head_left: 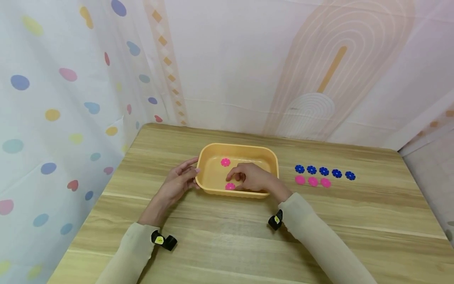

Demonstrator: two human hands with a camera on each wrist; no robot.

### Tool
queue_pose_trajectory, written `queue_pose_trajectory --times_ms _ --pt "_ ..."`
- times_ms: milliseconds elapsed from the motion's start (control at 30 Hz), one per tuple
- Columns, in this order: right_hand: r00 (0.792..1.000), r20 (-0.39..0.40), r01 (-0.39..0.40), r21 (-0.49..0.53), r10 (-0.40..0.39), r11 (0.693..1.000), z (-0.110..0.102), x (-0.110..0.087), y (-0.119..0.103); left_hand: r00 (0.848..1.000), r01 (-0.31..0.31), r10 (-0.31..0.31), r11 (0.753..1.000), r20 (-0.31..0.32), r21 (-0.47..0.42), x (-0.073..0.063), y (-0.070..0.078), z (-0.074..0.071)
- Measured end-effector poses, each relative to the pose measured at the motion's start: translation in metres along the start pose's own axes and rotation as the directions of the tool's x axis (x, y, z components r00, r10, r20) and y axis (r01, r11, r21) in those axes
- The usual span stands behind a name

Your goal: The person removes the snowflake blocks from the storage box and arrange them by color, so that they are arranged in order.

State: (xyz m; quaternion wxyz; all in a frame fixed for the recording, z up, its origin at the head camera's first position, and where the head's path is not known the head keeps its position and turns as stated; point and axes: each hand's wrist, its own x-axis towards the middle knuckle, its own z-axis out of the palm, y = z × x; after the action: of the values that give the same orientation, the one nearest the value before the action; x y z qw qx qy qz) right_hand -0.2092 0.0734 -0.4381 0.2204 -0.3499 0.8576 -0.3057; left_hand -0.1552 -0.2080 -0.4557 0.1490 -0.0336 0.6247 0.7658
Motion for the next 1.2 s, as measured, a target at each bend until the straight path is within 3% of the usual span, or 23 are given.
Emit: queue_pose_trajectory --times_ms 667,1200 --pt "0.999 -0.042 -0.005 -0.055 0.002 0.998 0.0017 0.0007 0.0013 1.0 0.01 -0.01 1.0 -0.008 -0.005 -0.0002 0.0011 0.0008" --pt "0.998 -0.057 -0.012 0.137 0.02 0.99 0.0019 0.0004 0.0052 1.0 0.015 -0.015 1.0 -0.011 0.001 -0.0008 0.0006 0.0002"
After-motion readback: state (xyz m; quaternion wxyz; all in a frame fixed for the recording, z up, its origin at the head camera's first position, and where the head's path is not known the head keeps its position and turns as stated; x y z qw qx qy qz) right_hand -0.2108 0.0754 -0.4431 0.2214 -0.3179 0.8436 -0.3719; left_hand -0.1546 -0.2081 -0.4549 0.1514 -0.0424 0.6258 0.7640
